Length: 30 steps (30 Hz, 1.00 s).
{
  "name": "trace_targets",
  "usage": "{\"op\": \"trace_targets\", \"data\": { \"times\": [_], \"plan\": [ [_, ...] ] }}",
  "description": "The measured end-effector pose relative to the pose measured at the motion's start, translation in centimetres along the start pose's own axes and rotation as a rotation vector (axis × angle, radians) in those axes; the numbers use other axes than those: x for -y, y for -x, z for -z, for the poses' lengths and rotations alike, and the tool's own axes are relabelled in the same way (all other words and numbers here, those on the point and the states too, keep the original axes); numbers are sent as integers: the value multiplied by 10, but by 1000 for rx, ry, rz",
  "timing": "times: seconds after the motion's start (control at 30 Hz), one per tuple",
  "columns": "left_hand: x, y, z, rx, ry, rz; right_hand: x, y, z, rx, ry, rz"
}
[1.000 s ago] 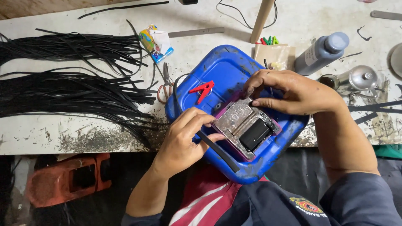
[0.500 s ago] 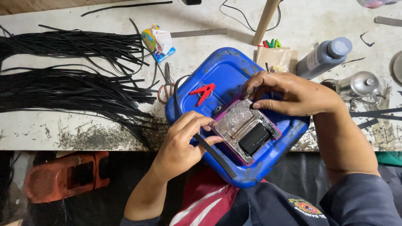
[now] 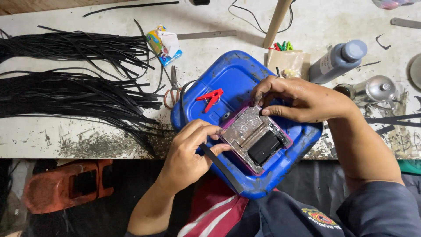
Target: The person uses a small tool to remove or adjust screws on a metal component mounted on a blue container, while also organizing and hanging leather strips.
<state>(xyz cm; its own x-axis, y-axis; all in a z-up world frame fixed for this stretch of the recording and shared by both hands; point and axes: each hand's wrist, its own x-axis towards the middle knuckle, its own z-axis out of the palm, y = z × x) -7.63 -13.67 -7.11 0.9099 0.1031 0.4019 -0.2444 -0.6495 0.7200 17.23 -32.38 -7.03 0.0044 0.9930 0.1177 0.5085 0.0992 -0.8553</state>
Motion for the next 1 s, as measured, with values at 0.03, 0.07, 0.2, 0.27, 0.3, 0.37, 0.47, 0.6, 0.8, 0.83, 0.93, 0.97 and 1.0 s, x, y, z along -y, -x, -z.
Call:
{"op": "trace_targets", "data": {
  "times": [0.03,0.07,0.2,0.27,0.3,0.37,0.47,0.6,0.8,0.83,0.93,0.97,1.0],
  "plan": [
    [0,0,0,0,0,0,0,0,0,0,0,0],
    [0,0,-1,-5,-2,-3,0,0,0,3,4,-5],
    [-3,-1,0,-9,-8,6,0,0,0,11,4,-23],
    [-2,0,-1,-12,-12,9,-1,0,0,9,18,-9],
    [-2,0,-1,-15,-16,12,-2,1,0,6,33,5],
    [-3,0,0,-14,-17,15,-2,1,0,5,32,7],
    [-3,-1,0,-11,-24,17,-3,1,0,9,45,10],
    [-3,-1,0,-4,-38,21,-3,1,0,9,63,15],
    [-6,-3,1,-28,-37,3,-1,0,0,13,43,8],
    [-5,-3,1,-27,-37,2,-1,0,0,11,43,8],
    [-4,-3,1,-21,-51,-15,-1,0,0,17,30,9],
    [-3,-3,1,-22,-53,-20,0,0,0,16,27,-2],
    [-3,-2,1,-22,-55,-25,1,0,0,14,23,-14]
  ]
}}
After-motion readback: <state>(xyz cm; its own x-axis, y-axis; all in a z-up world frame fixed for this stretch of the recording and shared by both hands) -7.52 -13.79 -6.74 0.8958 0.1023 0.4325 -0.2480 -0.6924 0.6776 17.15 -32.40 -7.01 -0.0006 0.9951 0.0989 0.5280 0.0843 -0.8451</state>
